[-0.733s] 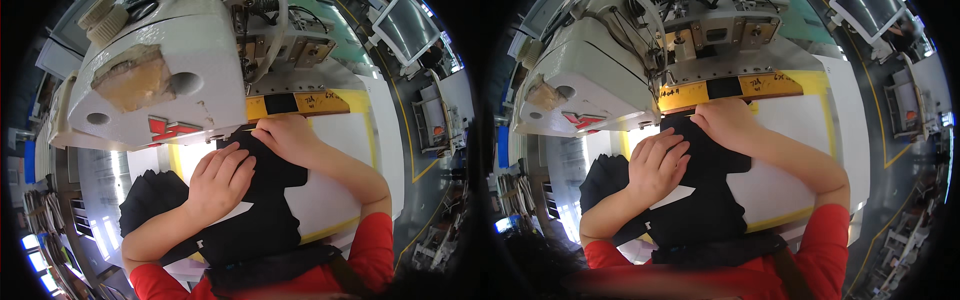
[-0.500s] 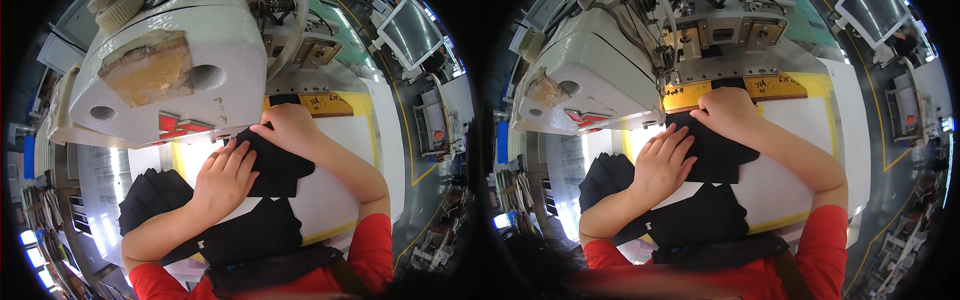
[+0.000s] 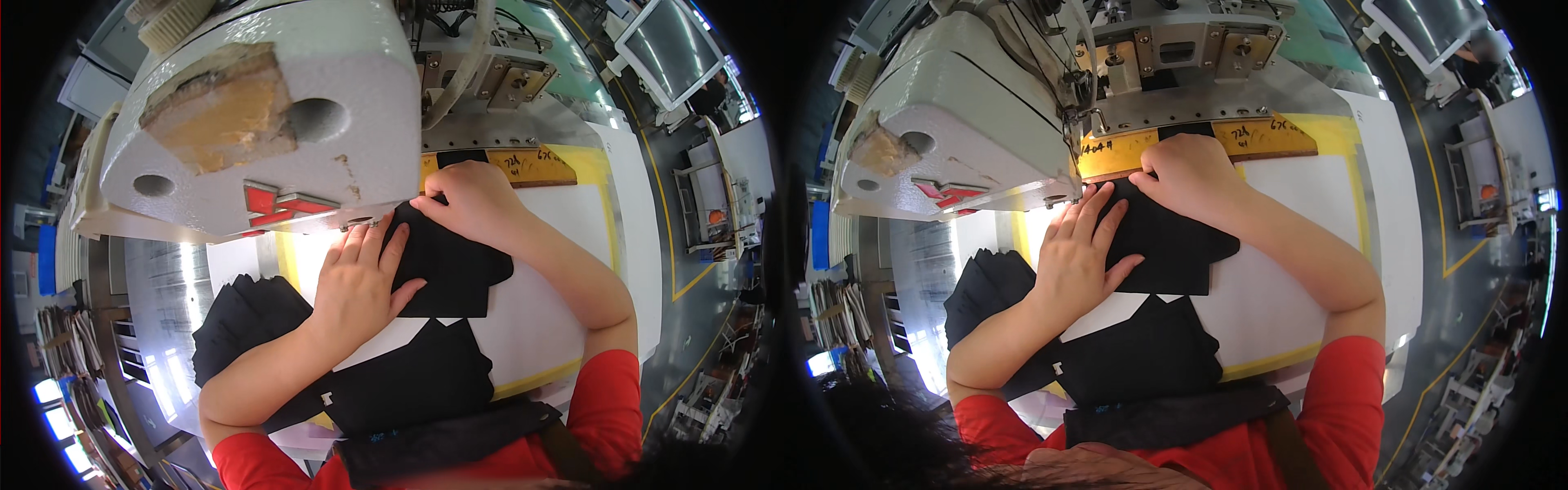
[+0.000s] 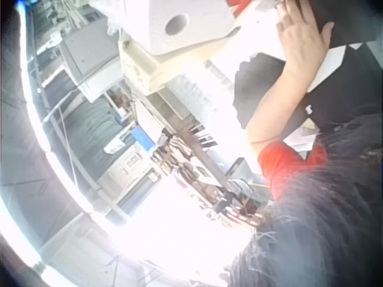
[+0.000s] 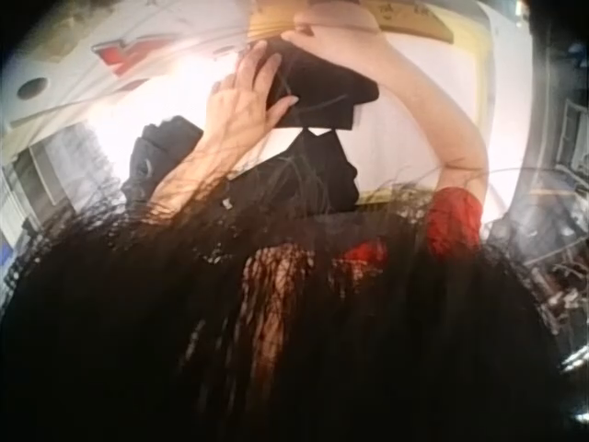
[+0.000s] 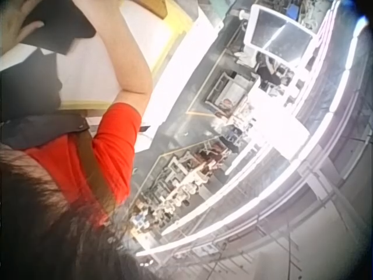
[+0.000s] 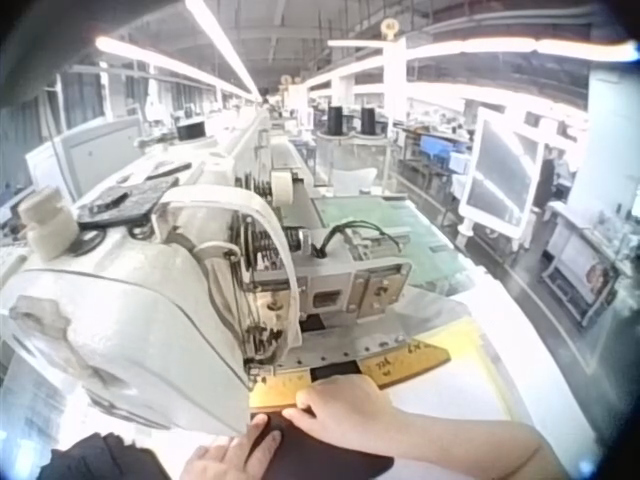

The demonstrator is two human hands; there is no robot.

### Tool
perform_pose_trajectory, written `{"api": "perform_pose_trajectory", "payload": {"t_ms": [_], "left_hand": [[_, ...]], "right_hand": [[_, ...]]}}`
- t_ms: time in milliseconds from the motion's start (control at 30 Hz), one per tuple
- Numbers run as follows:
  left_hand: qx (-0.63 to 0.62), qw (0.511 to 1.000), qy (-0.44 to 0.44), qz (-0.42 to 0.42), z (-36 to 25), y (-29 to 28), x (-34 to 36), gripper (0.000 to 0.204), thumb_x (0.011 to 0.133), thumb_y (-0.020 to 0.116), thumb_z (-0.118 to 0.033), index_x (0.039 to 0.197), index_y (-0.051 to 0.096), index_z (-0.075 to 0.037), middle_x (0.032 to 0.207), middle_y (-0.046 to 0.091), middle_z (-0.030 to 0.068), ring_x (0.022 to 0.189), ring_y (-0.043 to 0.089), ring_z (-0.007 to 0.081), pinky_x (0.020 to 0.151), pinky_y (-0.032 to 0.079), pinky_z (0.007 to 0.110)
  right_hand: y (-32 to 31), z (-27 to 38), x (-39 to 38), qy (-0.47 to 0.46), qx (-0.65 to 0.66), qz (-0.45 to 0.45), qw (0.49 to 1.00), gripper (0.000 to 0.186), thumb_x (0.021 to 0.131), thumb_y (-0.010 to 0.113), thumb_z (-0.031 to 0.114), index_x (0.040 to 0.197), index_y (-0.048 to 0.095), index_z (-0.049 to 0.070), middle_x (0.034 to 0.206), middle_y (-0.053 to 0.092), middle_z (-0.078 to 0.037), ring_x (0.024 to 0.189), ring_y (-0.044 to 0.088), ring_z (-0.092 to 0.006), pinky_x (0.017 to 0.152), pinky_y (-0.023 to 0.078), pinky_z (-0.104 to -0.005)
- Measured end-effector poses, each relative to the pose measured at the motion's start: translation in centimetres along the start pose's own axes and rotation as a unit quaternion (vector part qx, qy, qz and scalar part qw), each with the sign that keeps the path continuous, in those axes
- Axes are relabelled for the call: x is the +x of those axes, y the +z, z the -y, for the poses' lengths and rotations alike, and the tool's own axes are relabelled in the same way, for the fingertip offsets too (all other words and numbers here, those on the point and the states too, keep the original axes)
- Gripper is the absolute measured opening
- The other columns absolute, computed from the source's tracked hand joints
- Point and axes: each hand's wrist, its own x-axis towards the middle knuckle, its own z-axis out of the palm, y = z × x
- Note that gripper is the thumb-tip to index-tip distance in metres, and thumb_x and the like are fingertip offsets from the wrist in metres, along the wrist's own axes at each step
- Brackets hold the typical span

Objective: Sewing black fabric or leather pieces using an industrial sewing machine.

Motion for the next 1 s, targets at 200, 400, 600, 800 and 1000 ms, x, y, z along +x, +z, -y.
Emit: {"api": "perform_pose_trajectory", "payload": {"t_ms": [200, 400, 600, 800, 1000], "left_hand": [[-0.008, 1.000, 0.002, -0.006, 0.0, 0.1, 0.2, 0.065, 0.081, 0.070, -0.041, 0.131, 0.052, -0.004, 0.141, 0.045, 0.0158, 0.129, 0.046, 0.0348, 0.103, 0.039, 0.046], [-0.009, 1.000, 0.007, -0.017, 0.0, 0.1, 0.4, 0.066, 0.080, 0.070, -0.042, 0.131, 0.052, -0.005, 0.141, 0.046, 0.0141, 0.126, 0.048, 0.0338, 0.097, 0.041, 0.043], [0.051, 0.998, 0.023, -0.039, 0.0, -0.2, 0.3, 0.064, 0.080, 0.068, -0.045, 0.130, 0.056, -0.007, 0.137, 0.050, 0.0131, 0.107, 0.056, 0.0340, 0.088, 0.045, 0.041], [0.061, 0.998, 0.020, -0.017, -0.3, -0.2, 0.6, 0.064, 0.079, 0.069, -0.045, 0.130, 0.057, -0.007, 0.141, 0.048, 0.0133, 0.106, 0.056, 0.0342, 0.088, 0.044, 0.040], [0.040, 0.999, 0.018, -0.017, -0.5, -0.4, 0.6, 0.069, 0.077, 0.071, -0.046, 0.132, 0.055, -0.008, 0.142, 0.046, 0.0134, 0.111, 0.056, 0.0336, 0.090, 0.044, 0.040]], "right_hand": [[-0.2, 0.1, -0.1, 0.005, -0.001, -0.009, 1.000, 0.030, 0.082, 0.070, 0.031, 0.066, 0.062, 0.006, 0.061, 0.060, -0.010, 0.061, 0.060, -0.0301, 0.056, 0.045, -0.0414], [0.5, -0.5, -0.7, -0.014, -0.018, -0.055, 0.998, 0.033, 0.081, 0.071, 0.035, 0.068, 0.062, 0.006, 0.065, 0.061, -0.010, 0.062, 0.060, -0.0303, 0.056, 0.045, -0.0413], [-1.5, -3.3, -3.6, 0.031, -0.068, -0.092, 0.993, 0.038, 0.080, 0.073, 0.040, 0.070, 0.058, 0.007, 0.064, 0.057, -0.007, 0.062, 0.059, -0.0280, 0.056, 0.044, -0.0396], [-2.2, -5.2, -5.1, 0.038, -0.030, -0.125, 0.991, 0.037, 0.080, 0.075, 0.033, 0.067, 0.053, 0.007, 0.061, 0.051, -0.005, 0.057, 0.052, -0.0236, 0.053, 0.039, -0.0361], [-2.5, -5.5, -5.3, 0.070, -0.012, -0.126, 0.989, 0.033, 0.079, 0.076, 0.030, 0.077, 0.052, 0.007, 0.059, 0.049, -0.003, 0.056, 0.050, -0.0218, 0.053, 0.038, -0.0360]]}}
